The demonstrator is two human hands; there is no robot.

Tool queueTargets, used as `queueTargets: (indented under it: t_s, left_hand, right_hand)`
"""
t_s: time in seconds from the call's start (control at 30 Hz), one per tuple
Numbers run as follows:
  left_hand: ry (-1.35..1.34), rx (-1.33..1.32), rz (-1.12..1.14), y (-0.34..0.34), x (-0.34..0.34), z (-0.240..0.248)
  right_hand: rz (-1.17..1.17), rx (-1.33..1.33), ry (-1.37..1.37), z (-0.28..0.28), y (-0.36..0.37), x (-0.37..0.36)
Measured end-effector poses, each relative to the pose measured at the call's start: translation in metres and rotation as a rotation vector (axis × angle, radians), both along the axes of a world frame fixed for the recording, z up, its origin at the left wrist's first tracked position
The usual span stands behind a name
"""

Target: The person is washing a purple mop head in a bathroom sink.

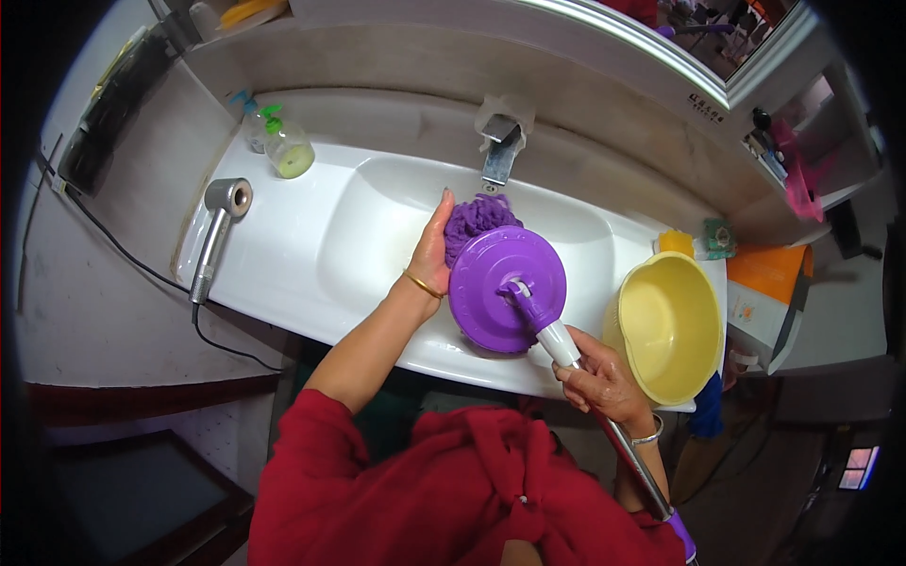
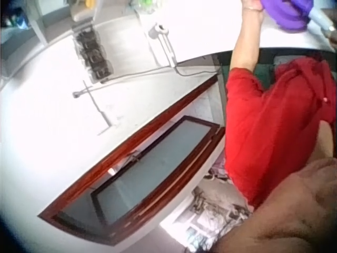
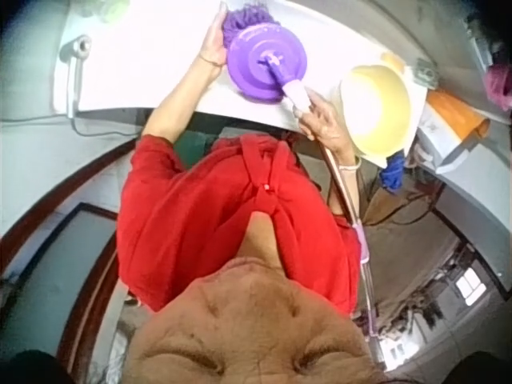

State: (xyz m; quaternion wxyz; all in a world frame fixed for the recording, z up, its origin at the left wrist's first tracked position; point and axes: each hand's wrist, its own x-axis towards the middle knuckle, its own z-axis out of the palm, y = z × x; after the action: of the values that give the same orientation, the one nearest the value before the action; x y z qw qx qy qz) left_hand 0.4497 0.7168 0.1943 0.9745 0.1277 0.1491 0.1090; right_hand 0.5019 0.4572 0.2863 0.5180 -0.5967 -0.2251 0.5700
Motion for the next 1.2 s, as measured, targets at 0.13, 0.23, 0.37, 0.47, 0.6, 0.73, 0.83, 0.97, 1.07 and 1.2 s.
queueTargets:
  t_s: [0.13, 0.23, 0.37, 0.47, 0.6, 0.73, 0.83, 0.97, 1.07, 1.2]
  left_hand:
    - [0.022, 0.012, -0.150, 0.002, 0.000, -0.009]
    - [0.053, 0.007, -0.172, -0.001, 0.002, -0.004]
    - [0.023, 0.049, -0.124, -0.004, 0.003, 0.004]
    - [-0.021, 0.055, -0.124, -0.003, 0.003, 0.007]
    - [-0.061, 0.033, -0.109, 0.002, 0.001, -0.021]
    - [-0.012, 0.157, 0.032, -0.009, 0.002, -0.005]
    - [-0.040, 0.195, 0.066, -0.008, 0.003, -0.011]
    - [0.015, 0.157, -0.002, -0.005, 0.004, -0.012]
    - [0.034, 0.065, -0.130, 0.006, 0.012, -0.018]
    - [0.028, 0.004, -0.141, -0.001, -0.003, -0.009]
  right_hand:
    - [0.010, -0.016, -0.035, 0.004, -0.001, -0.004]
    - [-0.016, -0.022, -0.069, 0.009, 0.001, -0.004]
    - [-0.061, 0.004, -0.010, 0.011, -0.001, -0.002]
    - [-0.052, 0.010, 0.027, 0.015, 0.003, -0.003]
    - [-0.025, -0.008, -0.010, 0.015, 0.007, 0.001]
    - [-0.059, -0.012, -0.007, 0.018, 0.008, 0.002]
    - [-0.079, 0.011, 0.008, 0.018, 0.010, 0.003]
    - [-0.080, 0.020, 0.022, 0.008, 0.012, 0.007]
    - [-0.151, 0.031, 0.064, -0.001, 0.011, 0.016]
    - [-0.260, 0.080, 0.178, -0.002, 0.004, 0.029]
